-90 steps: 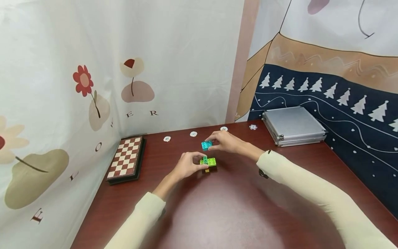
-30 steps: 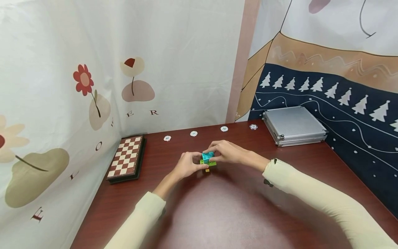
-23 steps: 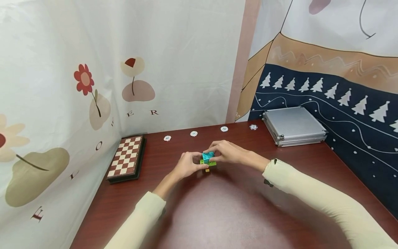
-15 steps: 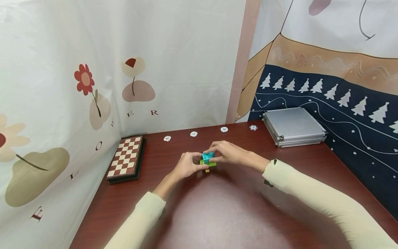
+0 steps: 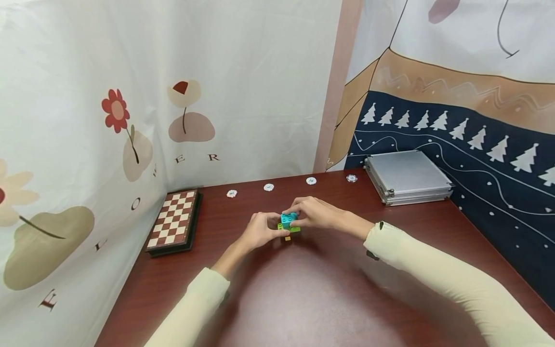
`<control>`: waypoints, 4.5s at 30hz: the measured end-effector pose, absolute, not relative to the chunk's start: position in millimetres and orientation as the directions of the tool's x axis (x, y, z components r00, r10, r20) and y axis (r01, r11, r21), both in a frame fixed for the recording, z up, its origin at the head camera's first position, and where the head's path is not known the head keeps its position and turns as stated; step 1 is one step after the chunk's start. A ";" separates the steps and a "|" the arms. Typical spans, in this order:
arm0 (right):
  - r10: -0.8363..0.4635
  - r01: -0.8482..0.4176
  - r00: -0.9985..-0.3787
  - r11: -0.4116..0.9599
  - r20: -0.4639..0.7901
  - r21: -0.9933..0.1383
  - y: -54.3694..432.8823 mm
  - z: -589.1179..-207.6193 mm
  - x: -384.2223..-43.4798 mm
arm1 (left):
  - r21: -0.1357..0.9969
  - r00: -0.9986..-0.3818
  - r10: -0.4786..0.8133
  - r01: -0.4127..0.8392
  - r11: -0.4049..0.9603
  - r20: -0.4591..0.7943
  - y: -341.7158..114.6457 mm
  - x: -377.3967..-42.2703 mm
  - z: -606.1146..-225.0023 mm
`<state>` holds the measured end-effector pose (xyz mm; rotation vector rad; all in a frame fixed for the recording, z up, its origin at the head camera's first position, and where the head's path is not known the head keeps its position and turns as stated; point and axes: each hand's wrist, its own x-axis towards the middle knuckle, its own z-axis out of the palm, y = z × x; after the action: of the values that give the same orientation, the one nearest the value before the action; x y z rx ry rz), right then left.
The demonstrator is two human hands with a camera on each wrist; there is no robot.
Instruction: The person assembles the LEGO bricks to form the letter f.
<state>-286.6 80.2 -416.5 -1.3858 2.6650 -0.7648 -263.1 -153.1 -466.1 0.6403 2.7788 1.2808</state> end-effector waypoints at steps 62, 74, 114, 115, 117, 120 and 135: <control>-0.766 -0.760 -0.596 0.442 0.240 -0.476 78.3 -432.2 -286.3 | 0.641 -0.900 0.408 0.407 0.651 0.157 -155.4 -266.6 -463.4; -0.760 -0.754 -0.594 0.413 0.263 -0.511 77.7 -431.4 -293.2 | 0.656 -0.899 0.403 0.409 0.635 0.170 -154.8 -266.3 -462.3; -0.739 -0.695 -0.615 0.343 0.275 -0.632 84.0 -460.8 -288.8 | 0.715 -0.897 0.407 0.397 0.576 0.170 -153.8 -262.3 -469.8; -0.733 -0.686 -0.619 0.331 0.281 -0.648 84.8 -462.0 -288.6 | 0.716 -0.897 0.409 0.396 0.574 0.168 -153.5 -261.8 -469.8; -0.720 -0.664 -0.631 0.310 0.288 -0.680 86.1 -463.5 -288.5 | 0.720 -0.896 0.412 0.397 0.569 0.169 -152.9 -261.1 -469.9; -0.699 -0.651 -0.644 0.287 0.311 -0.703 87.6 -463.7 -289.5 | 0.730 -0.895 0.412 0.398 0.555 0.174 -151.6 -260.7 -469.5; -0.537 -0.442 -0.818 0.357 0.207 -0.823 91.9 -466.9 -309.5 | 0.767 -0.939 0.318 0.301 0.566 0.133 -137.0 -278.4 -467.5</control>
<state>-309.5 91.9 -466.9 -0.9076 2.5048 -1.4705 -278.4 -137.0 -467.5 0.5459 2.7622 1.3474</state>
